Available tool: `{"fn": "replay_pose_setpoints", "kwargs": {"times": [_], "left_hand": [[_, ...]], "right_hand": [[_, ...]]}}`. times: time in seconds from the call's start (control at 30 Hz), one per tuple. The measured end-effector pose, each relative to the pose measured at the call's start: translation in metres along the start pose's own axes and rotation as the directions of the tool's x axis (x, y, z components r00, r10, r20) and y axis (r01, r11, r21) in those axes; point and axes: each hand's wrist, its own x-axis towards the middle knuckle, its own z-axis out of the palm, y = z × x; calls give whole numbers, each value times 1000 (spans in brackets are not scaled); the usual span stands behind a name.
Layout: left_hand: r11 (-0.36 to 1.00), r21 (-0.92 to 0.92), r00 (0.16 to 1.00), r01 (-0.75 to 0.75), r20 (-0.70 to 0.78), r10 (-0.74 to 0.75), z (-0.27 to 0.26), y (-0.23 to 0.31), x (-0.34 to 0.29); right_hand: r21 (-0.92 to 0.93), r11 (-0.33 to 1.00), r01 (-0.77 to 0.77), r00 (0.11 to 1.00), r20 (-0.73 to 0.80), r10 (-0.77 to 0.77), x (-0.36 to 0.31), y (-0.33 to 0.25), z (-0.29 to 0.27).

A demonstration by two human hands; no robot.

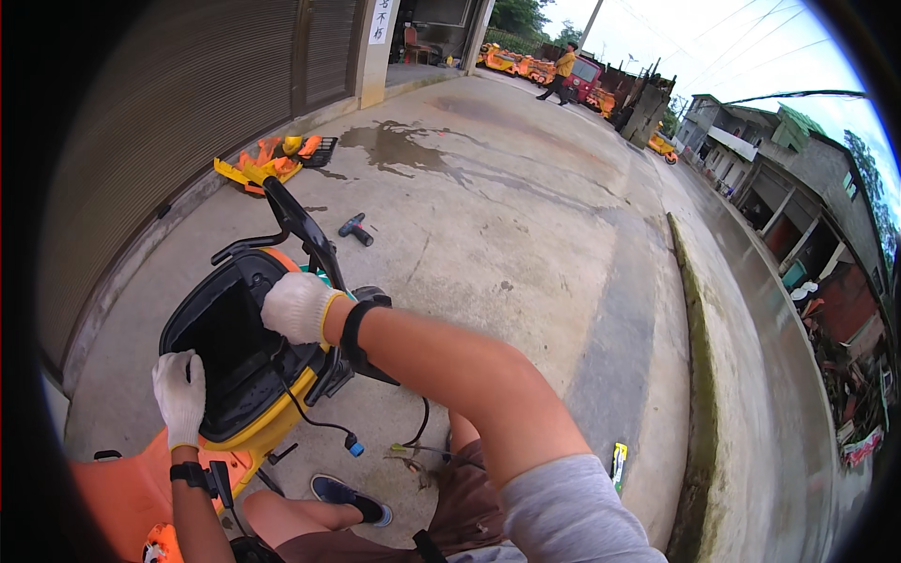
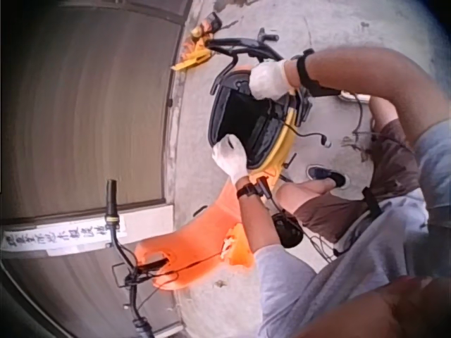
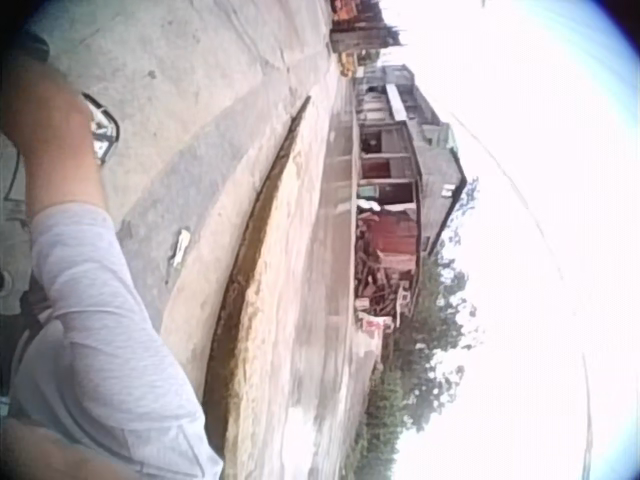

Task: Working on the electrical components and battery compartment of an orange electric scooter.

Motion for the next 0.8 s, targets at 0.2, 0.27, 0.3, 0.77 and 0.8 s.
{"fn": "replay_pose_setpoints", "kwargs": {"times": [0.2,0.27,0.3,0.77,0.8], "left_hand": [[1000,-2,1000,-3,-21,3,2,1,0],[999,-20,999,-34,-39,33,2,-3,0],[998,-22,996,-65,-55,64,1,-4,0],[458,-731,806,506,590,51,-46,115,-68],[463,-807,876,367,467,122,-45,118,-65]], "right_hand": [[513,832,-211,933,-148,328,-25,-21,-8],[853,502,-142,882,-120,455,-46,-41,-2],[952,262,-156,878,13,478,-59,-49,0],[988,92,-128,863,65,501,-107,-125,11],[971,170,-171,895,81,438,-108,-122,8]]}}
